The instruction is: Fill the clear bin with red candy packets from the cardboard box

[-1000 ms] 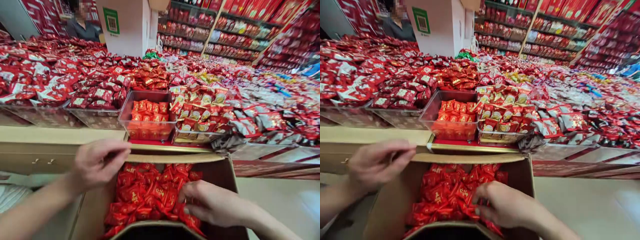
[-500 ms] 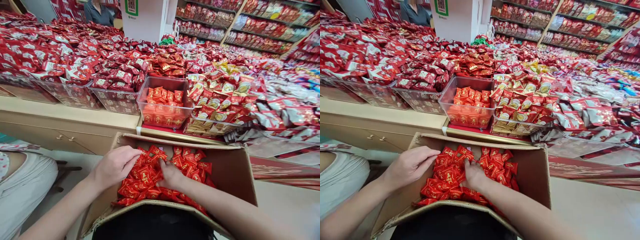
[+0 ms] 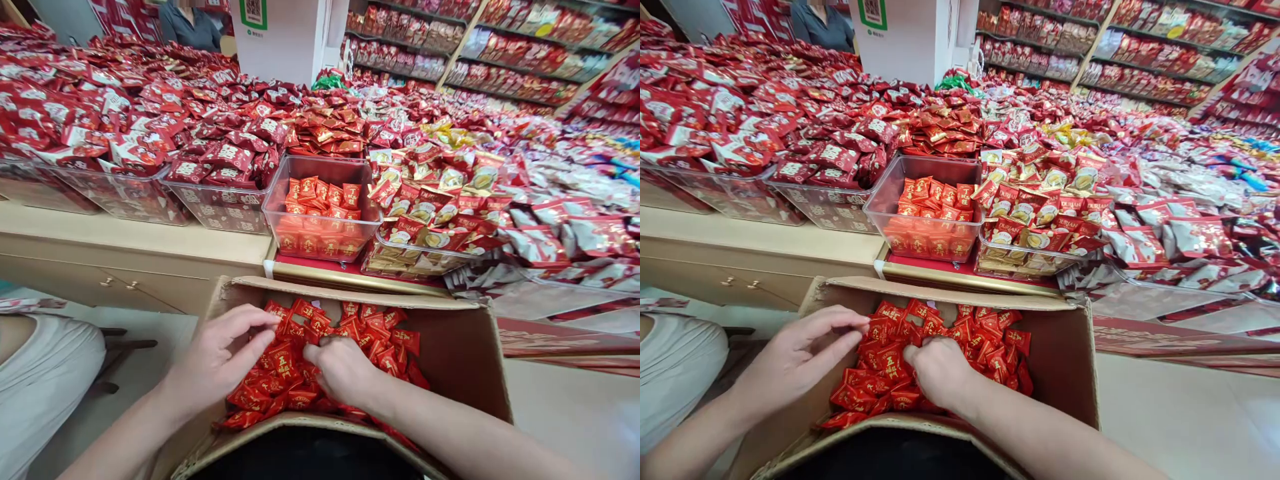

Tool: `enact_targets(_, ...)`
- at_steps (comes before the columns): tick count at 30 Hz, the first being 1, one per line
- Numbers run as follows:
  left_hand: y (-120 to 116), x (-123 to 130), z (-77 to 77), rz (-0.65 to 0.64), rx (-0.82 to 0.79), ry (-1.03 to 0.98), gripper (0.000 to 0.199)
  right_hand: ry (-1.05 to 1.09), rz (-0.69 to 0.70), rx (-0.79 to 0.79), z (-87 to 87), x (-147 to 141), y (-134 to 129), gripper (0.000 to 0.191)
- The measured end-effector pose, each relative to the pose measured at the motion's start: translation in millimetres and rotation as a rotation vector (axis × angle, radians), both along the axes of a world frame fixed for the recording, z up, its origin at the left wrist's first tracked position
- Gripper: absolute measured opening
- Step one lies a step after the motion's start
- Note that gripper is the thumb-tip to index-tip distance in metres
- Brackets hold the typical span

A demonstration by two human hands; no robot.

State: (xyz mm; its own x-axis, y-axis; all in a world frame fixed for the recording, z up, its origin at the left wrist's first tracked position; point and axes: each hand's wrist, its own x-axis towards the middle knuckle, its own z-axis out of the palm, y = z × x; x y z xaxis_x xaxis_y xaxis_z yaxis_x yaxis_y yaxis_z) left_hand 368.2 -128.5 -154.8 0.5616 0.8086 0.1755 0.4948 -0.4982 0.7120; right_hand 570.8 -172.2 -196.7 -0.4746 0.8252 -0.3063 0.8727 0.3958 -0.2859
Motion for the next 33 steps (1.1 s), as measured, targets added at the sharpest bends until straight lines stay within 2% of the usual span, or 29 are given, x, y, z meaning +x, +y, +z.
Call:
enact_targets(1,-4,3,-2.3,-0.012,-0.112,0.015,0.030,0.057,0.001,0.040,9.5,1,-1,0.018)
enact_targets(3,-14,11,-10.2,-0.062,-0.334,0.033,0.063,0.225,0.015,0.064,25.8,5,-2,0.015)
enact_targets(5,-23,20,-20.7,-0.109,-0.548,-0.013,0.097,0.434,0.018,0.026,34.2,7,-5,0.013)
enact_targets(6,-27,25,-26.0,-0.121,-0.642,-0.061,0.103,0.531,0.000,-0.005,34.6,9,-6,0.013)
enact_targets(9,-34,36,-38.5,-0.095,-0.832,-0.142,0.093,0.750,-0.139,-0.121,25.1,9,-12,0.019)
enact_targets(11,-34,42,-43.3,-0.066,-0.877,-0.156,0.081,0.851,-0.289,-0.210,16.5,6,-14,0.021)
enact_targets(13,-32,45,-46.1,-0.024,-0.883,-0.206,0.071,0.974,-0.506,-0.301,11.5,2,-14,0.023)
enact_targets(16,-27,47,-48.7,0.049,-0.872,-0.279,0.058,1.245,-0.842,-0.464,12.2,0,-9,0.038)
enact_targets(18,-24,46,-50.1,0.080,-0.869,-0.288,0.050,1.426,-1.006,-0.580,14.9,2,-4,0.039)
enact_targets(21,-21,44,-51.6,0.150,-0.838,-0.330,0.038,1.576,-1.212,-0.791,16.5,7,3,0.037)
enact_targets(24,-21,42,-50.8,0.211,-0.799,-0.334,0.032,1.651,-1.258,-0.881,16.3,8,5,0.039)
enact_targets(27,-23,41,-48.9,0.163,-0.817,-0.290,0.029,1.680,-1.222,-0.863,16.9,5,5,0.041)
enact_targets(30,-25,40,-49.6,0.124,-0.887,-0.344,0.033,1.670,-1.253,-0.816,16.3,2,4,0.044)
enact_targets(33,-26,42,-52.0,0.118,-0.882,-0.394,0.036,1.631,-1.248,-0.792,14.7,0,4,0.047)
